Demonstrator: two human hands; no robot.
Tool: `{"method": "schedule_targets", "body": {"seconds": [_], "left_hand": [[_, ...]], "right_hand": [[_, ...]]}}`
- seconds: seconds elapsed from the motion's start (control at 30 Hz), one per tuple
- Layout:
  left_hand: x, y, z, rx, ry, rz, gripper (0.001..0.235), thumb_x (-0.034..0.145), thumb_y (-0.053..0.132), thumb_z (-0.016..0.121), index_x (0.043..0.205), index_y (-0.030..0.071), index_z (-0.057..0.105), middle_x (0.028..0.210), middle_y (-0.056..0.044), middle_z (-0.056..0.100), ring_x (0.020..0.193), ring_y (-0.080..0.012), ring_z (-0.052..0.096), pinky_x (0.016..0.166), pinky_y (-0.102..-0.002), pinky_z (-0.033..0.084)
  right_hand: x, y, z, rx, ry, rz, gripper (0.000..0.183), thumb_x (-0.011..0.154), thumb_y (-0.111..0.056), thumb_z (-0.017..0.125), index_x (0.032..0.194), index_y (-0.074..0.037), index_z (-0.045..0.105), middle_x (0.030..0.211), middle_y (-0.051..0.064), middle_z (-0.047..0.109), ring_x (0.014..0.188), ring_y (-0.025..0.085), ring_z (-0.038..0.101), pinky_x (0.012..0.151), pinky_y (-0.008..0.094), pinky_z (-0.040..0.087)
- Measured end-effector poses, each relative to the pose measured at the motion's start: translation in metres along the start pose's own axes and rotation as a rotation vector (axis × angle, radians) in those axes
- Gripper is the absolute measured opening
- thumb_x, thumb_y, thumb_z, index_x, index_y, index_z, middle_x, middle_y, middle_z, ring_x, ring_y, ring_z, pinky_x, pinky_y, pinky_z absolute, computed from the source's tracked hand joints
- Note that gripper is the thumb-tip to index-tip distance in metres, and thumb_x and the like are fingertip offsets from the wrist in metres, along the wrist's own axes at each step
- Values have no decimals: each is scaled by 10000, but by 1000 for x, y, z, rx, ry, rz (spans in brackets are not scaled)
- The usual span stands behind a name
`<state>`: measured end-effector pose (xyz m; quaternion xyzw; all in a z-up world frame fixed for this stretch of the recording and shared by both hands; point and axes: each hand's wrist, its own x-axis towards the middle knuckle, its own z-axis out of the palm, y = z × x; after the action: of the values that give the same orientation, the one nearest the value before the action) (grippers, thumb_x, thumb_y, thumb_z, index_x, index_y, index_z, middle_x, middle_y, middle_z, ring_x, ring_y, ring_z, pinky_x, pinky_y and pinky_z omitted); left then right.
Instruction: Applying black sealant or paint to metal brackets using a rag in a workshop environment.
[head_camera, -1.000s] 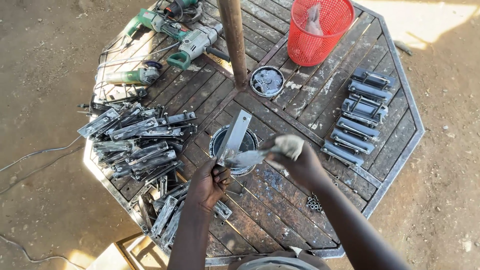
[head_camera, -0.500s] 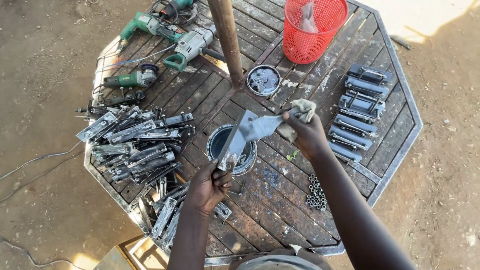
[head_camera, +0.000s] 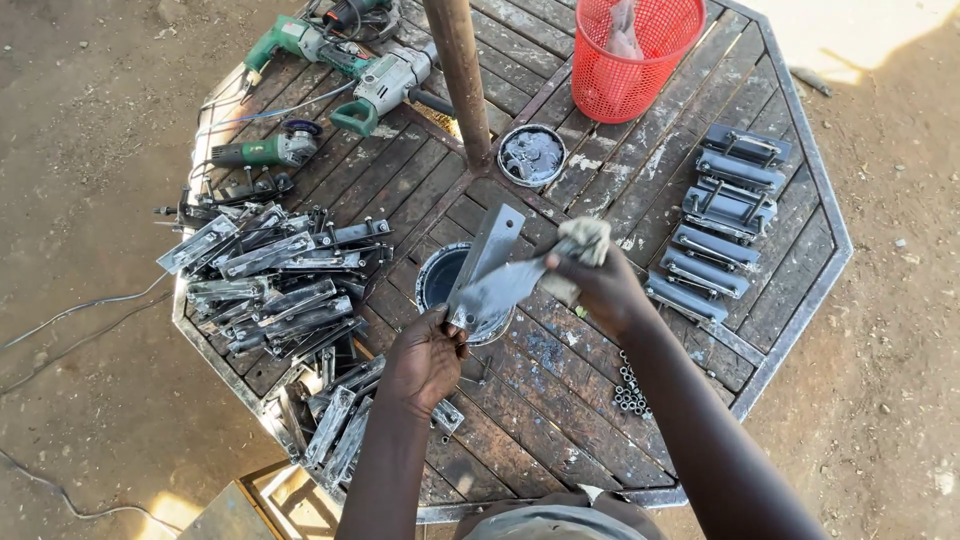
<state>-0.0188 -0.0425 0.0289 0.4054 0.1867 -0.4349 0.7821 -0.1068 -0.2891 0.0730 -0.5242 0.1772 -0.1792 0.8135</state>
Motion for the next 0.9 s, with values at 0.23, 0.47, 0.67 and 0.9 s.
{"method": "schedule_targets", "body": {"seconds": [0.23,0.47,0.67,0.9], "left_hand": [[-5,5,8,-6,55,-37,175,930,302,770,921,161,666,826,15,610,929,-198,636,897,-369,435],[-4,5,19,-4,60,-35,180,925,275,754,985,147,642,944,-5,574,1007,-207,598,920,-372,434],[-5,1,30,-8,37,-18,190,930,273,744,991,146,616,983,1,546,1034,-204,575,948,-391,386],[7,-1,29,10,30,18,147,924,257,740,945,159,632,920,11,594,956,-189,617,914,-395,380]], "right_hand": [[-2,-19,3,15,-70,-59,280,834,-83,780,1080,38,723,874,125,749,750,134,727,695,307,616],[-2,-11,-6,48,13,-92,272,856,-83,782,1083,41,697,874,145,734,757,167,738,689,317,625],[-6,-18,-5,-55,23,-85,255,858,-98,797,1061,29,709,875,115,724,768,135,707,702,306,605],[5,-6,5,-74,1,-118,235,848,-70,798,1051,17,720,879,105,730,763,142,692,722,300,590]]}}
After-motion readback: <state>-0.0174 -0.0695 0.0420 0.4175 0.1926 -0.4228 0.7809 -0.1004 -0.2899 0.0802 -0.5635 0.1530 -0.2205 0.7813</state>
